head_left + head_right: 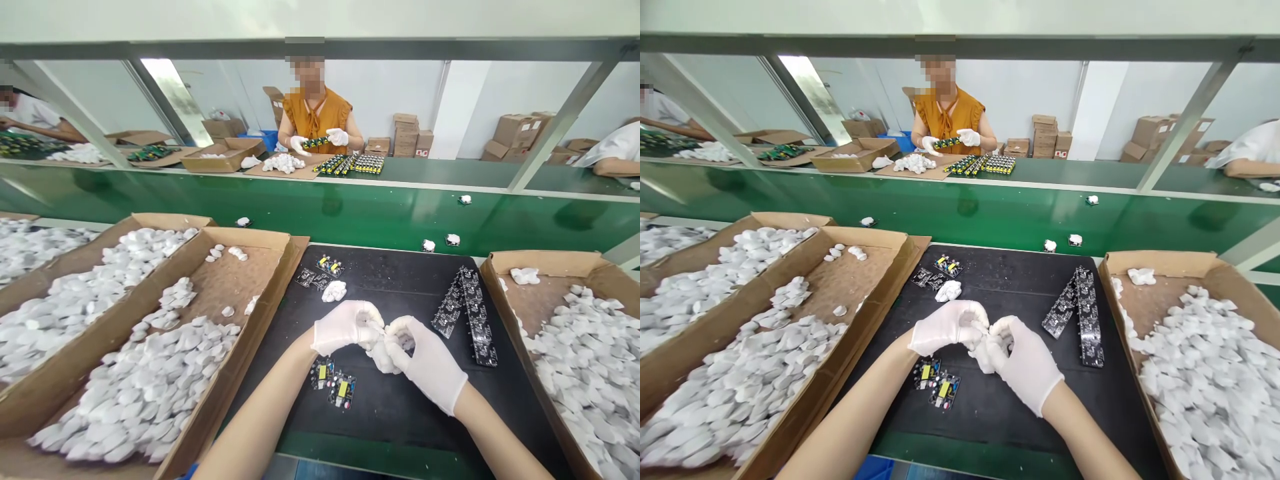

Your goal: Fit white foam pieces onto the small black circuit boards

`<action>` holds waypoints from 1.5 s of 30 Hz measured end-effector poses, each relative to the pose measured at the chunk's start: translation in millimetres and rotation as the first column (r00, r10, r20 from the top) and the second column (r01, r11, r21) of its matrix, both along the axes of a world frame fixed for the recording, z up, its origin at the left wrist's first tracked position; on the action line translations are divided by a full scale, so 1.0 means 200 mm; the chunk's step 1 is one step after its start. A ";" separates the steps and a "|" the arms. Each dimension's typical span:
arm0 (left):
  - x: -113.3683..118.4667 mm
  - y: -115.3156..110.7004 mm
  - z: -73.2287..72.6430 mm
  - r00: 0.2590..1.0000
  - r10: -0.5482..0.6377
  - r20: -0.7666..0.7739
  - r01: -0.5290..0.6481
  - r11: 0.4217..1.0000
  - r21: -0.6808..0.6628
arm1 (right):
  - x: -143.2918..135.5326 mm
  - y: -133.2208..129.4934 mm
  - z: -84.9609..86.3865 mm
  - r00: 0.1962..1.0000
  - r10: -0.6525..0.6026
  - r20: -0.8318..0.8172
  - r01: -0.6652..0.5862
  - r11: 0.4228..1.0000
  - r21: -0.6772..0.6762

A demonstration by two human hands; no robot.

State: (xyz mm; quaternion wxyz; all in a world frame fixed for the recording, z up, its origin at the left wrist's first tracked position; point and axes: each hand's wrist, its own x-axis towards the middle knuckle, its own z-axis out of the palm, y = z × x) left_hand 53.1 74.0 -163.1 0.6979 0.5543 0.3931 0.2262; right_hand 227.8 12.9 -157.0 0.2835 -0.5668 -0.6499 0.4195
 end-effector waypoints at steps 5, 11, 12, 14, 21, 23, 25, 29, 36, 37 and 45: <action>0.00 0.01 0.01 0.997 0.079 0.026 -0.076 0.993 -0.092 | 0.00 0.00 0.00 0.997 0.007 -0.072 -0.007 1.000 0.007; -0.03 0.03 0.01 0.994 0.095 0.062 -0.086 0.988 -0.131 | 0.00 0.00 0.00 0.995 -0.005 -0.105 0.000 0.999 -0.053; -0.03 0.03 0.01 0.994 0.092 0.059 -0.084 0.988 -0.131 | 0.00 0.00 0.00 0.994 -0.012 -0.106 0.006 0.998 -0.058; -0.03 0.03 0.01 0.996 0.075 0.047 -0.069 0.989 -0.133 | 0.00 0.00 0.00 0.992 -0.023 -0.123 0.013 0.997 -0.081; -0.02 0.00 0.03 0.998 0.028 0.060 -0.018 0.986 -0.166 | -0.01 0.01 0.01 0.987 -0.051 -0.151 0.034 0.993 -0.114; -0.01 0.00 0.03 0.997 0.011 0.080 0.000 0.990 -0.141 | -0.01 0.01 0.00 0.988 -0.058 -0.145 0.043 0.993 -0.105; -0.01 0.00 0.02 0.997 0.009 0.077 -0.002 0.996 -0.093 | -0.01 0.01 0.01 0.989 -0.047 -0.142 0.033 0.994 -0.099; 0.00 0.03 -0.01 0.990 0.129 0.062 -0.130 0.991 0.014 | -0.02 0.00 0.01 0.990 -0.017 -0.138 0.007 0.998 -0.069; 0.02 -0.01 -0.01 0.935 0.348 0.068 -0.343 0.844 0.412 | 0.02 0.01 -0.01 0.989 -0.148 -0.027 0.150 0.979 0.139; 0.03 -0.03 0.00 0.947 0.319 0.033 -0.286 0.793 0.538 | 0.03 0.01 0.00 0.982 -0.170 -0.077 0.179 0.976 0.125; 0.10 -0.13 0.01 0.978 0.185 -0.092 0.020 0.360 0.933 | 0.02 0.01 0.10 0.715 -0.022 -0.699 -0.175 0.962 -0.210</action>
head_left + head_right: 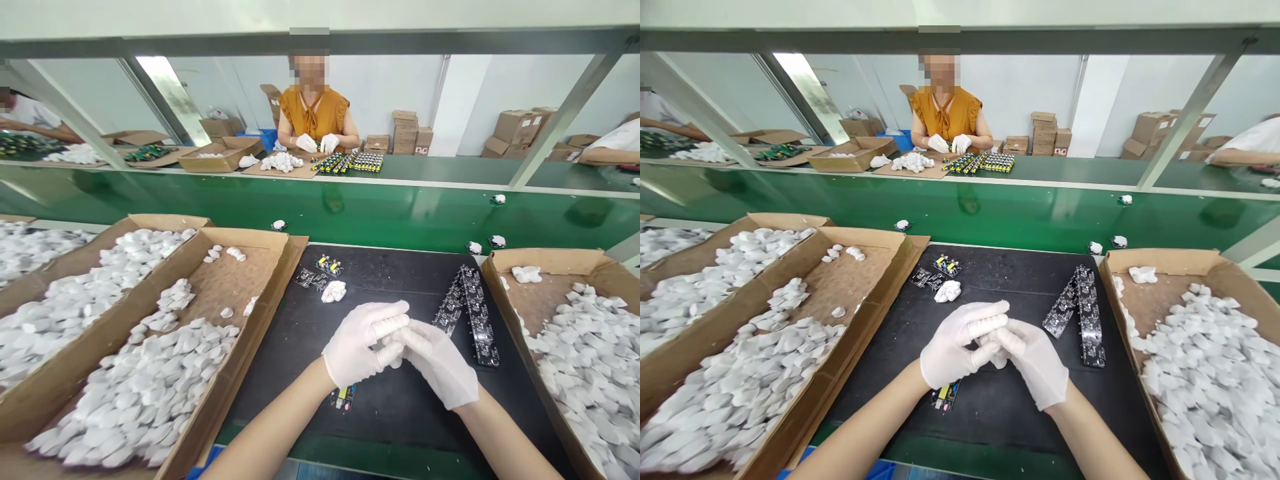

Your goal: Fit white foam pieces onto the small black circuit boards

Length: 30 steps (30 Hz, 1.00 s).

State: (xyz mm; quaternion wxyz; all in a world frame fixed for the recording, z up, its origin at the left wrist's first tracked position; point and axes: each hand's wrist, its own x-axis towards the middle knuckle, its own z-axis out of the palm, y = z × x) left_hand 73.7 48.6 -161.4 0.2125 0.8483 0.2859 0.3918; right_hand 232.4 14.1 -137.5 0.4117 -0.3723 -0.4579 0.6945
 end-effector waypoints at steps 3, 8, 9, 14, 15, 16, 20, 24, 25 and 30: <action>0.01 0.00 0.03 0.999 0.004 -0.048 -0.008 0.997 -0.076 | -0.01 0.00 -0.01 0.997 -0.027 -0.075 0.021 0.997 -0.076; -0.09 0.08 0.07 0.938 0.313 -0.148 -0.331 0.935 -0.125 | 0.02 0.03 -0.01 0.962 -0.259 -0.088 0.240 0.953 -0.188; -0.12 0.10 0.07 0.889 0.422 -0.178 -0.444 0.889 -0.114 | 0.02 0.04 -0.02 0.944 -0.322 -0.079 0.296 0.927 -0.232; -0.24 0.21 -0.01 0.591 0.620 -0.516 -0.736 0.676 -0.031 | 0.05 0.07 -0.05 0.932 -0.351 -0.087 0.310 0.898 -0.311; -0.24 0.22 -0.03 0.588 0.608 -0.533 -0.729 0.684 -0.023 | 0.04 0.07 -0.05 0.936 -0.340 -0.097 0.296 0.903 -0.312; -0.24 0.23 -0.04 0.600 0.602 -0.527 -0.718 0.695 -0.024 | 0.04 0.07 -0.04 0.938 -0.329 -0.105 0.283 0.906 -0.315; -0.22 0.23 -0.05 0.671 0.599 -0.437 -0.698 0.710 -0.098 | 0.01 0.05 0.00 0.959 -0.269 -0.089 0.232 0.926 -0.298; -0.17 0.21 -0.05 0.805 0.488 -0.338 -0.584 0.751 -0.309 | 0.00 0.04 0.01 0.972 -0.236 -0.020 0.224 0.942 -0.252; -0.15 0.19 -0.05 0.846 0.443 -0.295 -0.528 0.766 -0.365 | 0.01 0.04 0.01 0.971 -0.240 -0.021 0.226 0.939 -0.259; -0.03 0.08 -0.05 0.971 0.236 -0.049 -0.224 0.814 -0.536 | 0.01 0.02 -0.01 0.949 -0.287 0.130 0.301 0.948 -0.102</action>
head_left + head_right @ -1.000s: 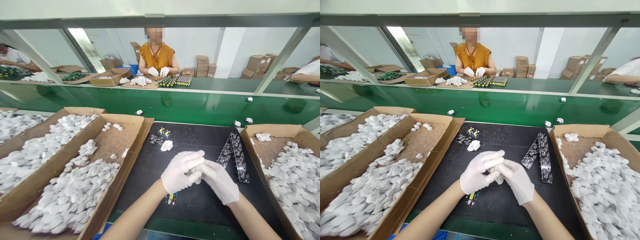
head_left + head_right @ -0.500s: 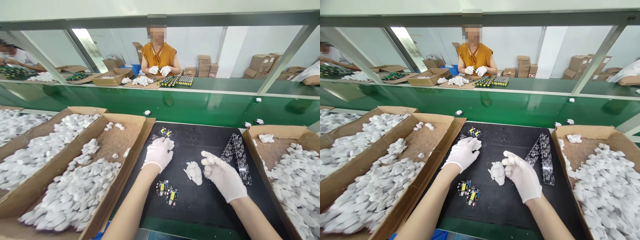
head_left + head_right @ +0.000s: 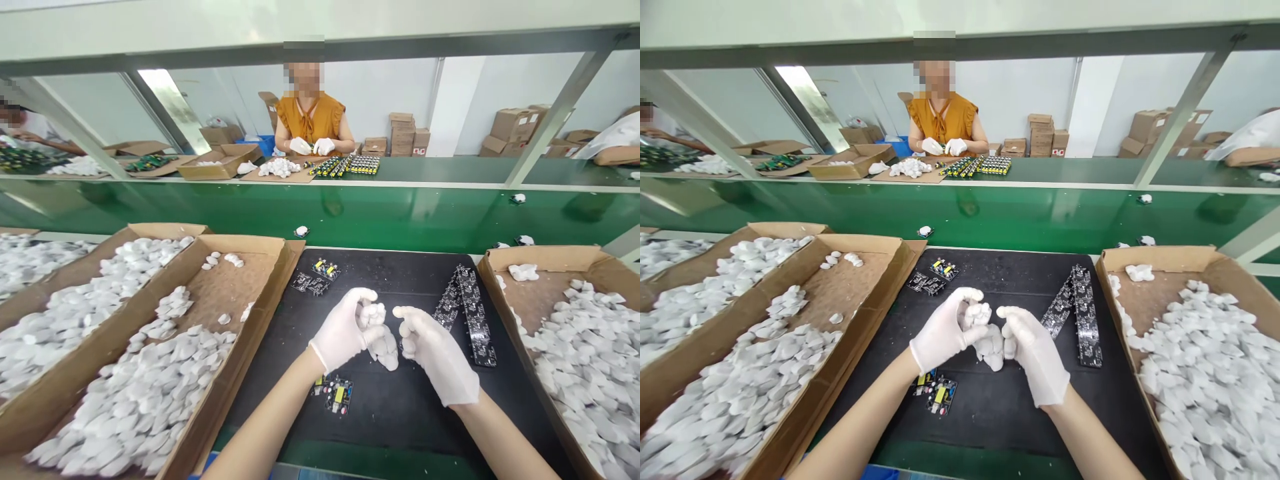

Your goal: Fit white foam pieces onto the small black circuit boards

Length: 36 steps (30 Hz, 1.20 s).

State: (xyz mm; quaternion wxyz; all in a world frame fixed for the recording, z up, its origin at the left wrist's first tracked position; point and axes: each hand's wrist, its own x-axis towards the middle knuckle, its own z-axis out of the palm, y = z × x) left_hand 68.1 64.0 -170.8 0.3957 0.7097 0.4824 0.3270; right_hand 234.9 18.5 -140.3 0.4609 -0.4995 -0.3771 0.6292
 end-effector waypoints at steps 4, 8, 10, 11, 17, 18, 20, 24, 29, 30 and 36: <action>0.03 -0.07 0.04 0.963 -0.090 0.255 0.121 0.987 -0.108 | -0.01 -0.02 -0.02 0.947 -0.041 0.319 -0.025 0.979 0.202; 0.02 -0.09 0.06 0.859 -0.105 0.502 0.268 0.927 -0.264 | -0.01 -0.03 -0.02 0.900 -0.005 0.436 -0.083 0.979 0.183; 0.02 -0.09 0.07 0.812 -0.084 0.578 0.325 0.887 -0.328 | 0.00 -0.03 0.00 0.902 0.041 0.430 -0.122 0.979 0.161; 0.02 -0.08 0.07 0.794 -0.079 0.602 0.350 0.870 -0.348 | 0.01 -0.03 0.01 0.907 0.061 0.416 -0.136 0.978 0.155; 0.01 -0.06 0.08 0.756 -0.038 0.654 0.407 0.809 -0.424 | 0.02 -0.01 0.02 0.970 0.187 0.156 -0.201 0.976 0.081; 0.01 -0.06 0.08 0.753 -0.024 0.658 0.408 0.801 -0.438 | 0.02 -0.01 0.01 0.973 0.210 0.092 -0.217 0.974 0.068; 0.01 -0.06 0.08 0.756 -0.013 0.654 0.399 0.801 -0.446 | 0.02 0.00 0.00 0.973 0.232 0.020 -0.233 0.970 0.070; 0.02 -0.06 0.06 0.769 -0.022 0.639 0.373 0.827 -0.420 | 0.02 -0.01 0.01 0.973 0.163 0.165 -0.184 0.975 0.124; 0.03 -0.08 0.07 0.693 -0.081 0.716 0.457 0.818 -0.350 | 0.01 -0.01 0.01 0.983 0.149 0.108 -0.160 0.981 0.106; 0.03 -0.09 0.07 0.667 -0.091 0.740 0.469 0.823 -0.322 | 0.02 -0.01 0.01 0.986 0.153 0.060 -0.159 0.982 0.099; 0.04 -0.10 0.10 0.638 -0.101 0.764 0.446 0.857 -0.259 | 0.02 0.01 -0.02 0.982 0.093 -0.163 -0.090 0.996 0.023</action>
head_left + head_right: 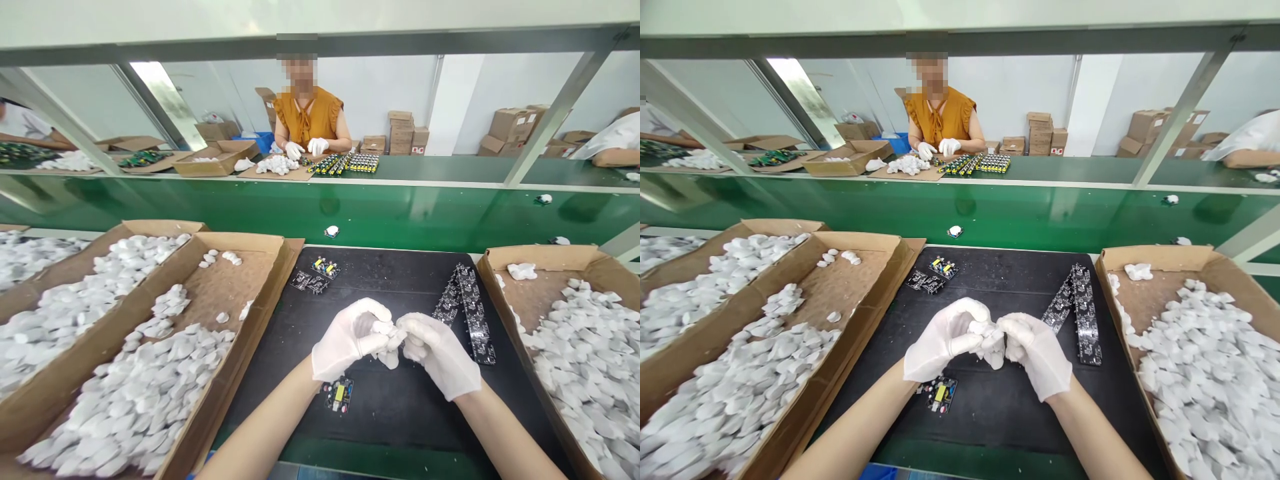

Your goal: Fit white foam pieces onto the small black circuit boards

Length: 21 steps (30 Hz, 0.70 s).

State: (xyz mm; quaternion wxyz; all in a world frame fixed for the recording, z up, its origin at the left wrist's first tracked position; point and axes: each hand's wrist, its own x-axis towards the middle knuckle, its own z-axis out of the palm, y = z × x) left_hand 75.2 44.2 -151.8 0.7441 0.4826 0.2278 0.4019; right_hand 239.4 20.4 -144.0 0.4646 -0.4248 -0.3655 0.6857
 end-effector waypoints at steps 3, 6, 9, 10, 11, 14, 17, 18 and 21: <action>-0.01 0.01 -0.02 1.000 0.010 -0.029 -0.010 1.000 0.001 | -0.01 0.00 0.01 0.998 -0.034 -0.060 0.032 0.999 -0.029; -0.02 0.03 -0.05 0.999 0.028 -0.034 -0.027 1.000 0.002 | -0.02 -0.01 0.02 0.993 -0.066 -0.098 0.061 0.996 -0.062; -0.02 0.04 -0.06 0.999 0.004 -0.044 -0.004 1.000 -0.004 | -0.03 -0.01 0.02 0.994 -0.070 -0.084 0.065 0.996 -0.065; -0.02 0.04 -0.06 0.998 -0.011 -0.054 0.010 1.000 -0.014 | -0.03 -0.01 0.01 0.995 -0.062 -0.079 0.057 0.996 -0.062; -0.02 0.04 -0.06 0.998 -0.021 -0.063 0.020 0.999 -0.026 | -0.03 -0.01 0.01 0.996 -0.053 -0.078 0.048 0.997 -0.059; -0.02 0.04 -0.05 0.995 -0.046 -0.087 0.041 0.998 -0.050 | -0.03 -0.02 0.00 0.996 -0.034 -0.082 0.031 0.998 -0.047; -0.03 0.04 -0.05 0.991 -0.084 -0.106 0.078 0.996 -0.051 | -0.03 -0.02 0.00 0.999 -0.027 -0.047 0.025 0.999 -0.033; -0.03 0.04 -0.05 0.989 -0.099 -0.111 0.094 0.994 -0.051 | -0.03 -0.02 -0.01 0.999 -0.026 -0.029 0.025 0.999 -0.029; -0.03 0.02 -0.04 0.971 -0.191 -0.144 0.180 0.980 -0.085 | -0.02 -0.02 -0.01 0.999 -0.048 -0.017 0.048 0.999 -0.010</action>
